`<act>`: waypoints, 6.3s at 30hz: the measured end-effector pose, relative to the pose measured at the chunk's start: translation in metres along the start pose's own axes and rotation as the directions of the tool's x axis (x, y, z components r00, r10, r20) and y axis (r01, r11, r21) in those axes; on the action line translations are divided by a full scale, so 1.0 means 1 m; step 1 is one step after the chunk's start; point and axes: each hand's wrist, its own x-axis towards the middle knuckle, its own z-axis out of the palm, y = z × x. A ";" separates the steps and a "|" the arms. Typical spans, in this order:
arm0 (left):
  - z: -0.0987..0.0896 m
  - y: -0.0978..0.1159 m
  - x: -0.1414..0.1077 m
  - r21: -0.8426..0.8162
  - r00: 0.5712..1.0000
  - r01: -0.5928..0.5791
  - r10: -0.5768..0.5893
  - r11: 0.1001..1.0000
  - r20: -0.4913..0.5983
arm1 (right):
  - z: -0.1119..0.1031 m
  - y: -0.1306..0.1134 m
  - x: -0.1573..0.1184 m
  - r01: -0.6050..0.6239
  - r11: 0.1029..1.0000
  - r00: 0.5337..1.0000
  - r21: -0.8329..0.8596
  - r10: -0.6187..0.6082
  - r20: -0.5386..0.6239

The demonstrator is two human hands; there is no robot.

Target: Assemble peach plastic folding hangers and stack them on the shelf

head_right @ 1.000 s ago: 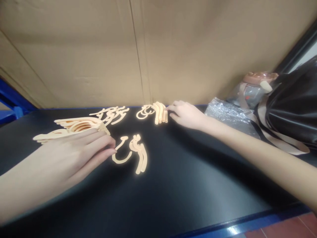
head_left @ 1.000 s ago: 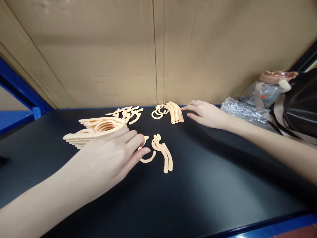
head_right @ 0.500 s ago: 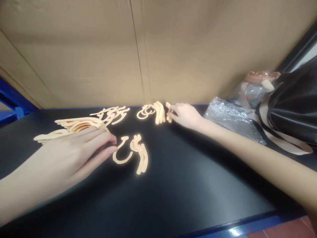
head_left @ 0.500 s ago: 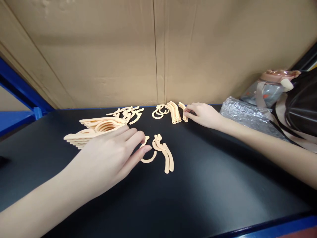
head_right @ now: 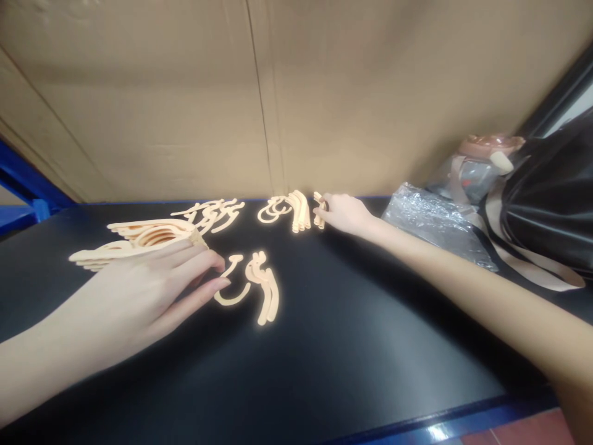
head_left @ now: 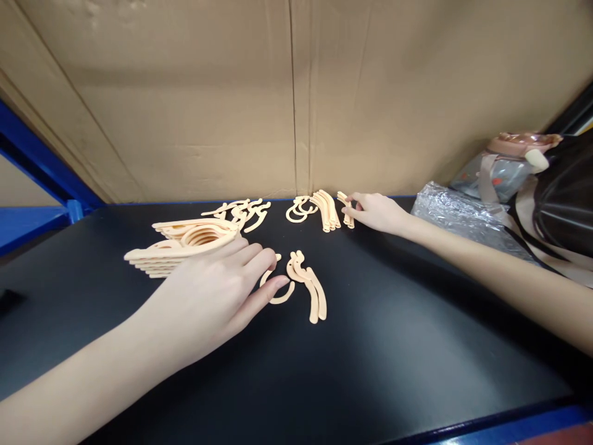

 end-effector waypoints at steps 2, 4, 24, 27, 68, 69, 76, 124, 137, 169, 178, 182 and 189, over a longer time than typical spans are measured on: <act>0.001 0.001 0.000 0.013 1.000 -0.010 0.010 1.000 0.001 | -0.002 0.000 0.000 0.002 1.000 1.000 0.007 -0.002 0.017; 0.003 0.001 0.000 0.021 1.000 -0.015 0.015 1.000 0.014 | -0.005 0.002 -0.001 0.002 1.000 1.000 0.016 -0.002 0.031; 0.027 0.018 -0.004 -0.238 0.987 -0.074 0.105 0.968 0.121 | -0.026 -0.002 -0.127 0.139 0.989 0.982 0.054 -0.145 0.123; 0.027 0.021 -0.004 -0.271 0.981 -0.126 0.161 0.954 0.108 | -0.027 -0.018 -0.142 0.242 0.969 0.969 0.059 -0.244 0.041; 0.022 -0.004 0.000 0.178 0.987 0.021 0.007 0.984 -0.158 | -0.015 -0.108 -0.065 0.821 0.533 0.524 -0.203 -0.845 -0.101; 0.023 -0.004 -0.001 0.179 0.986 0.039 -0.009 0.983 -0.167 | -0.017 -0.105 -0.063 0.807 0.573 0.557 -0.144 -0.819 -0.137; 0.028 -0.001 -0.001 0.199 0.983 0.080 -0.045 0.977 -0.176 | -0.031 -0.067 -0.054 0.600 0.747 0.799 0.287 -0.545 -0.254; 0.058 0.009 0.027 0.015 0.975 0.135 -0.130 0.991 -0.181 | 0.002 -0.034 -0.089 -0.115 0.154 0.991 0.981 0.080 0.104; 0.051 0.022 0.025 -0.852 0.905 0.231 -0.426 0.469 0.011 | 0.010 -0.034 -0.089 -0.023 0.324 0.998 0.946 -0.042 0.039; 0.044 0.034 0.024 -0.876 0.909 0.386 -0.283 0.288 0.307 | 0.004 -0.041 -0.099 0.252 0.488 0.948 0.836 -0.298 -0.112; 0.031 0.048 0.019 -0.631 0.941 0.334 -0.210 0.700 0.266 | 0.005 -0.042 -0.099 0.247 0.526 0.955 0.814 -0.273 -0.114; 0.020 0.052 0.017 -0.587 0.932 0.340 -0.179 0.735 0.316 | 0.004 -0.043 -0.100 0.233 0.524 0.959 0.819 -0.263 -0.105; 0.016 0.063 0.010 -0.525 0.958 0.201 -0.055 0.827 0.280 | 0.002 -0.044 -0.101 0.245 0.531 0.961 0.811 -0.244 -0.131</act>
